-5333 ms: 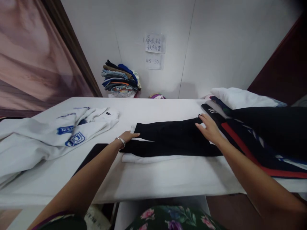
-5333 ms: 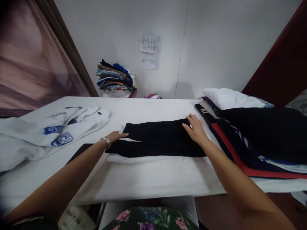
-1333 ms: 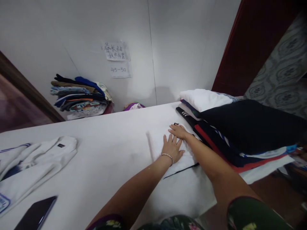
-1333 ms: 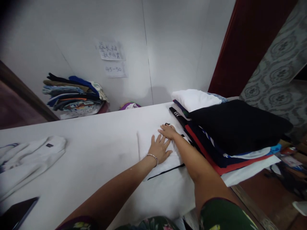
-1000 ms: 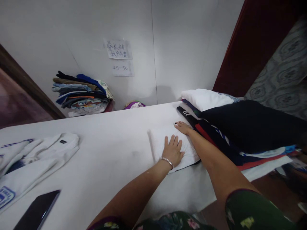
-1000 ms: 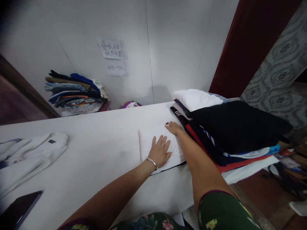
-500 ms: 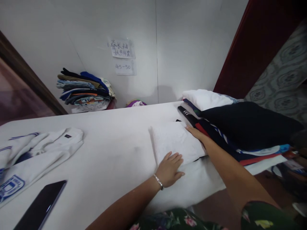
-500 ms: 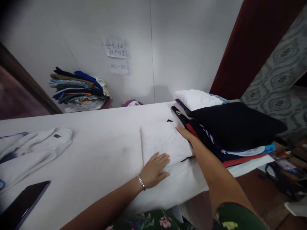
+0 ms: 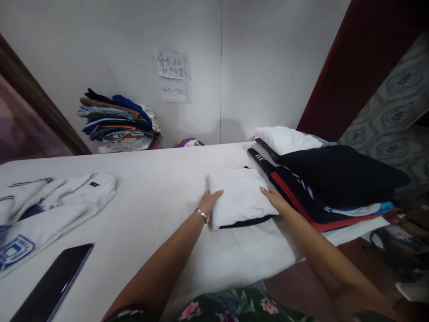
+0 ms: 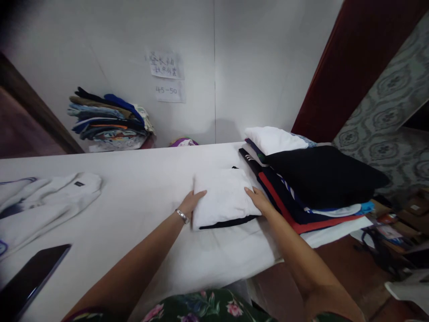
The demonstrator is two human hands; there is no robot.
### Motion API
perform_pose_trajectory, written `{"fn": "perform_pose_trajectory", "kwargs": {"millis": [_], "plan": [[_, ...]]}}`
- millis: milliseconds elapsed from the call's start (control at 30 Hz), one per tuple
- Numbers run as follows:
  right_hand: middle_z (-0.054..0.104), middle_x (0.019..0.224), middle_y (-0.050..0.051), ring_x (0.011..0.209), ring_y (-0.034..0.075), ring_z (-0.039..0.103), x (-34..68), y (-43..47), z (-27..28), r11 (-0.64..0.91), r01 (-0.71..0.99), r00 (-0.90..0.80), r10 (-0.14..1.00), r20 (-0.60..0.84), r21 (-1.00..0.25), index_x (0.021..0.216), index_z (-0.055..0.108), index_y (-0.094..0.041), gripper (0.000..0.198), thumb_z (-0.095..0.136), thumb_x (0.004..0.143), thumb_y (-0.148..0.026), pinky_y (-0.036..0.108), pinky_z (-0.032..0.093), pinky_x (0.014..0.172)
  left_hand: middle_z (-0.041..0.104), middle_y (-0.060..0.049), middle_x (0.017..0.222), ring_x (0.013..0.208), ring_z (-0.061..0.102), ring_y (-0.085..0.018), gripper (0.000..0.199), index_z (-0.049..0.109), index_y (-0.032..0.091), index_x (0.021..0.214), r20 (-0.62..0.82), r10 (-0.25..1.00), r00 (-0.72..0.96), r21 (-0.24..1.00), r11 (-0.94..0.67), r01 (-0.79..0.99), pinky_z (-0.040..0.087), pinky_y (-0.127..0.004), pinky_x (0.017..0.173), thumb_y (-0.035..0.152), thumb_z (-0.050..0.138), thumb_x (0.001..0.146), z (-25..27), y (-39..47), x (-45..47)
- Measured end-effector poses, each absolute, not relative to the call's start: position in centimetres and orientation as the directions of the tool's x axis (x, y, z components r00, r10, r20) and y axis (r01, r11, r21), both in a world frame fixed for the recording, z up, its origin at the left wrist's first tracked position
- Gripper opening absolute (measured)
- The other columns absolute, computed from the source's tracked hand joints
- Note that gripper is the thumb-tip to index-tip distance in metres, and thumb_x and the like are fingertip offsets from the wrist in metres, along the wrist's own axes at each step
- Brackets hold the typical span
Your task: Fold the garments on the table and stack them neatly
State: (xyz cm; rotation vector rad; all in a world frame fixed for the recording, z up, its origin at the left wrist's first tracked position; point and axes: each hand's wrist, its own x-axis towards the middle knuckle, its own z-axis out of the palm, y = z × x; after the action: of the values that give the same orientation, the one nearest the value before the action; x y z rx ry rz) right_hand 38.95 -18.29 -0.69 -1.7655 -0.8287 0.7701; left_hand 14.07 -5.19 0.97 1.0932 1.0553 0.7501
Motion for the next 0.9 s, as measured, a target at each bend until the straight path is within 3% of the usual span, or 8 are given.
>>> {"fn": "perform_pose_trajectory", "kwargs": {"millis": [167,267,367,433,567,700,800,900], "plan": [[0.069,0.117,0.008,0.106,0.028,0.064,32.4,-17.9,-1.9,-0.093,0.081,0.439,0.897,-0.048,-0.992,0.117,0.063,-0.019,0.053,0.063,0.079,-0.055,0.041,0.054,0.09,0.072,-0.013,0.104,0.089,0.07,-0.026,0.063,0.059,0.013,0.117,-0.27,0.904,0.331,0.963,0.256,0.086,0.056,-0.036,0.077,0.031,0.084,0.063,2.8,-1.6,7.7],[0.064,0.126,0.006,0.114,0.028,0.06,29.8,-18.4,-2.5,-0.066,0.246,0.292,0.957,0.008,-0.967,0.129,0.057,-0.022,0.056,0.06,0.082,-0.052,0.042,0.049,0.096,0.069,-0.014,0.114,0.093,0.068,-0.026,0.063,0.057,0.015,0.123,-0.298,0.919,0.258,0.938,0.231,0.26,0.056,-0.035,0.076,0.033,0.08,0.067,2.4,-0.7,3.6],[0.067,0.12,0.005,0.106,0.029,0.063,30.2,-18.4,-2.2,-0.147,0.489,0.248,0.969,-0.024,-0.86,0.135,0.053,-0.028,0.059,0.058,0.083,-0.055,0.045,0.048,0.094,0.068,-0.015,0.117,0.101,0.066,-0.027,0.055,0.058,0.014,0.122,-0.3,0.93,0.213,0.891,0.194,0.41,0.054,-0.034,0.082,0.038,0.072,0.076,1.1,-1.1,1.9],[0.067,0.121,0.006,0.104,0.03,0.063,31.7,-17.4,-1.6,-0.196,0.595,0.3,0.954,-0.011,-0.779,0.136,0.052,-0.029,0.063,0.059,0.081,-0.058,0.047,0.048,0.093,0.067,-0.014,0.119,0.106,0.064,-0.028,0.05,0.059,0.014,0.121,-0.223,0.953,0.207,0.856,0.089,0.509,0.051,-0.036,0.089,0.042,0.065,0.08,0.2,-1.6,1.8],[0.048,0.145,0.011,0.129,0.029,0.048,34.4,-13.0,0.3,-0.183,0.627,0.428,0.893,0.139,-0.757,0.139,0.049,-0.022,0.07,0.059,0.08,-0.058,0.044,0.042,0.103,0.059,-0.016,0.131,0.121,0.055,-0.029,0.052,0.053,0.013,0.128,0.06,0.969,0.24,0.744,-0.203,0.636,0.042,-0.043,0.104,0.047,0.05,0.088,-0.9,-2.8,2.3],[0.039,0.151,0.01,0.135,0.027,0.041,34.9,-7.9,2.0,-0.192,0.576,0.38,0.923,0.052,-0.795,0.141,0.046,-0.021,0.074,0.061,0.079,-0.058,0.04,0.035,0.111,0.048,-0.019,0.143,0.134,0.042,-0.031,0.054,0.052,0.012,0.13,0.406,0.838,0.365,0.543,-0.543,0.641,0.032,-0.048,0.111,0.044,0.053,0.086,-1.2,-5.3,2.7],[0.047,0.145,0.012,0.13,0.029,0.048,34.7,-5.1,2.3,-0.23,0.589,0.298,0.953,-0.056,-0.775,0.139,0.049,-0.019,0.079,0.067,0.073,-0.058,0.042,0.035,0.111,0.046,-0.016,0.145,0.136,0.039,-0.031,0.049,0.054,0.017,0.129,0.492,0.707,0.507,0.373,-0.698,0.612,0.028,-0.053,0.112,0.044,0.053,0.088,-1.3,-7.5,3.0],[0.06,0.132,0.013,0.121,0.031,0.055,34.5,-3.6,2.0,-0.223,0.616,0.246,0.966,-0.085,-0.756,0.13,0.059,-0.016,0.078,0.075,0.065,-0.055,0.043,0.039,0.108,0.045,-0.014,0.146,0.139,0.035,-0.032,0.05,0.053,0.019,0.131,0.48,0.606,0.634,0.258,-0.788,0.559,0.024,-0.056,0.113,0.046,0.051,0.09,-1.6,-9.0,3.2]]}}
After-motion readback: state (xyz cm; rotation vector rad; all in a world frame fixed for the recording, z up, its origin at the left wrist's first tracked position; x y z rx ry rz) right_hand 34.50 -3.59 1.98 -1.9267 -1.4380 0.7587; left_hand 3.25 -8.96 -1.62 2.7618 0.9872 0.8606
